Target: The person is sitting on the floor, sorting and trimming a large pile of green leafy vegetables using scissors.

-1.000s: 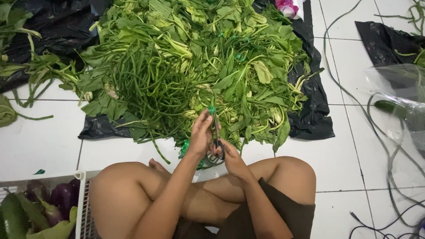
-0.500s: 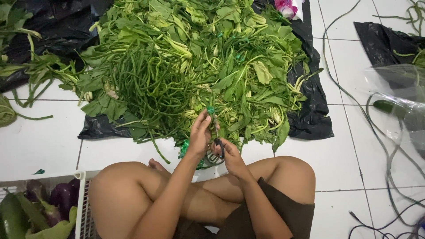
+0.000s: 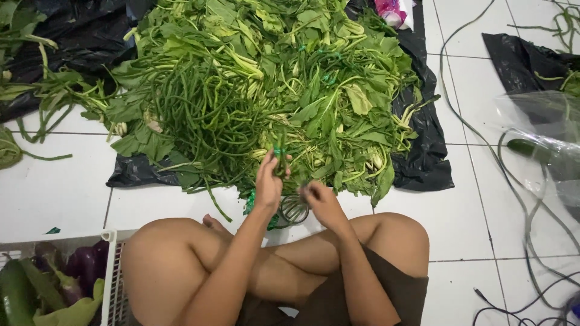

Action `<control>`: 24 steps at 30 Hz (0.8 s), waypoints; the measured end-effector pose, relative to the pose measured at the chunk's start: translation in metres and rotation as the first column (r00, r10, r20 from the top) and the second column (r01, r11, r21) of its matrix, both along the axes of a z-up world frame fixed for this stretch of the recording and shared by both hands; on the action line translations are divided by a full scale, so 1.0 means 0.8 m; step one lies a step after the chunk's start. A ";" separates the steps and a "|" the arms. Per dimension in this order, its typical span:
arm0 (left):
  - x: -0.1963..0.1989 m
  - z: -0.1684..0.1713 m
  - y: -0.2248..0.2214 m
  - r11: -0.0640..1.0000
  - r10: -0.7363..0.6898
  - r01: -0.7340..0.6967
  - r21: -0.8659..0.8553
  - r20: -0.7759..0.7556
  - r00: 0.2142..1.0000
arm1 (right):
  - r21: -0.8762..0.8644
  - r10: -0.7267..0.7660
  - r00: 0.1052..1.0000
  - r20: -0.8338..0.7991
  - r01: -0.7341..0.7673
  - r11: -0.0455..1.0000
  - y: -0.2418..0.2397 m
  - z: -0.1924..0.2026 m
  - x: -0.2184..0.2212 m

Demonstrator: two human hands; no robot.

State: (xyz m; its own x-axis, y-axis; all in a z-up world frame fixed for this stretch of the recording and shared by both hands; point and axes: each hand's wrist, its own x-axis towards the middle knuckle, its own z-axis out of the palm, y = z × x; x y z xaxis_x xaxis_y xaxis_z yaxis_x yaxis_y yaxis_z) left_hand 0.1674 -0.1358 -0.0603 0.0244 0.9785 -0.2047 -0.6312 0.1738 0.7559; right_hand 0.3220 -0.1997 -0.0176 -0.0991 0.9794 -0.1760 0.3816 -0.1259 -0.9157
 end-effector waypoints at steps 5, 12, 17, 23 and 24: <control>-0.007 0.016 -0.006 0.999 0.006 -0.003 0.050 -0.056 0.998 | -0.367 0.291 0.600 0.745 0.004 0.930 -0.002 -0.063 0.004; -0.006 0.018 -0.015 0.997 -0.010 0.025 0.080 -0.181 0.983 | -0.320 0.255 0.536 0.804 0.028 0.947 0.008 -0.106 -0.003; -0.006 0.022 -0.018 0.994 -0.031 0.054 0.097 -0.223 0.974 | -0.310 0.246 0.506 0.826 0.045 0.950 0.010 -0.130 -0.005; -0.005 0.023 -0.022 0.984 -0.030 0.070 0.167 -0.229 0.973 | -0.331 0.255 0.546 0.798 0.042 0.943 0.007 -0.083 -0.015; -0.005 0.023 -0.022 0.982 -0.035 0.077 0.171 -0.232 0.972 | -0.289 0.221 0.565 0.795 0.033 0.957 0.004 -0.067 -0.020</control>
